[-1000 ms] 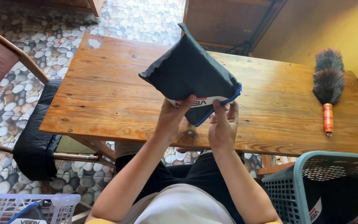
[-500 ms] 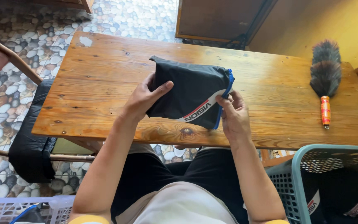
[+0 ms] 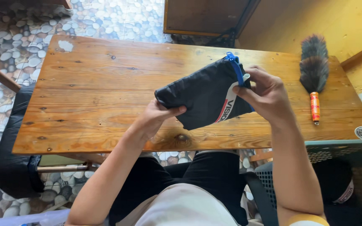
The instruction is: The person folds a black garment by hand on a wooden table, using a feather duster to brush the surface, and then rolls the item tightly before placing it into a blue-and-black zippered bag.
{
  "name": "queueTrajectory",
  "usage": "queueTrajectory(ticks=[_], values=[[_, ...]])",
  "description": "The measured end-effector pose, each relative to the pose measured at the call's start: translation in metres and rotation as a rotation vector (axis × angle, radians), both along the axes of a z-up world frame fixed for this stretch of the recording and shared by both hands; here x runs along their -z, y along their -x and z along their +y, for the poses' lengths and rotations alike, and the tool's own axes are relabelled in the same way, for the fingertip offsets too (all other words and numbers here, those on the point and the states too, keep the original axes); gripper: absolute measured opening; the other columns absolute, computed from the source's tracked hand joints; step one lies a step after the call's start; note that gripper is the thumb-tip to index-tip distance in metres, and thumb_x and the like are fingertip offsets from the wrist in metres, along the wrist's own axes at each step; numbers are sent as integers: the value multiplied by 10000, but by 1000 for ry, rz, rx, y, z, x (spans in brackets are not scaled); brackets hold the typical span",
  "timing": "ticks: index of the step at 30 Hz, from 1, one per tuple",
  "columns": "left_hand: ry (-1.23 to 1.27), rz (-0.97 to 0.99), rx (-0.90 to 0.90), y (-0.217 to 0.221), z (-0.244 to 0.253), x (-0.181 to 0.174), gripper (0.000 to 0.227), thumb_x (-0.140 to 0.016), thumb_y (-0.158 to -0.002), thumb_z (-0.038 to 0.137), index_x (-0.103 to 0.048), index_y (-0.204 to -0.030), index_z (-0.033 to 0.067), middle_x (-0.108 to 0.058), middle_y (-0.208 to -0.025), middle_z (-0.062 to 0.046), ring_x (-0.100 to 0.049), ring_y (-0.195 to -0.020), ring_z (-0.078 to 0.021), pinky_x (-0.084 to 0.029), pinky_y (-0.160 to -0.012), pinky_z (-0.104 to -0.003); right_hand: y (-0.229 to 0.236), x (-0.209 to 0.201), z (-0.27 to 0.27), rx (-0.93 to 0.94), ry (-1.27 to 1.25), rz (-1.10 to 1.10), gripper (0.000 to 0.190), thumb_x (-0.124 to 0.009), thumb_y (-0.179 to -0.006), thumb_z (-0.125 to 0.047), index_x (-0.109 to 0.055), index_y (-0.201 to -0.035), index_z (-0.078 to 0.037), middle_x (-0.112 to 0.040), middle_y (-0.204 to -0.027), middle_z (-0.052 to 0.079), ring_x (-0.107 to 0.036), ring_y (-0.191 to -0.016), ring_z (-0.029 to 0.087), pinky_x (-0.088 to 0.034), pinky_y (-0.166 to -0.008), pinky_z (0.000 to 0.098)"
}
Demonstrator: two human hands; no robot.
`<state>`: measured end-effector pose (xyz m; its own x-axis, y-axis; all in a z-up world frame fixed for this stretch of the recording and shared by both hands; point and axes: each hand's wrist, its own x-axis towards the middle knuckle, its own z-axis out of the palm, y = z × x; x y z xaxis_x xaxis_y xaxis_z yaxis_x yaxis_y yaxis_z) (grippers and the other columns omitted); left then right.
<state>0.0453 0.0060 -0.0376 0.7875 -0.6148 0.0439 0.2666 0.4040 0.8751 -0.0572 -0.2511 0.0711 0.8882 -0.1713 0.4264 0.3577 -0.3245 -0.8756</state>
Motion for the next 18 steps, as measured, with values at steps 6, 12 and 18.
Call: queueTrajectory(ticks=[6,12,18], values=[[-170,-81,204,-18,5,-13,452,-957,-679,76,-780,-1095,85,-762,-995,-39,-687,-943,-104,-621,-810,-334,15,-38,-2,-2,305,24,361,-827,-783,89,-725,-1129,68,-601,-975,145,-610,-867,173,-601,-751,328],[-366,-224,450,-38,0,-43,973,-798,-752,342,-324,-1564,93,-523,-1478,-160,-549,-1346,-229,-563,-1018,-340,28,-73,-12,-141,718,33,426,-803,-854,-31,-675,-1260,-15,-667,-1078,139,-692,-945,245,-591,-802,345],[-266,-851,171,-4,-27,-75,783,-848,-819,355,-485,-1460,88,-593,-1475,-87,-559,-1396,-215,-403,-1207,-357,20,-68,-9,-146,970,141,372,-765,-894,-147,-709,-1261,-122,-662,-1124,109,-686,-878,259,-563,-659,379]])
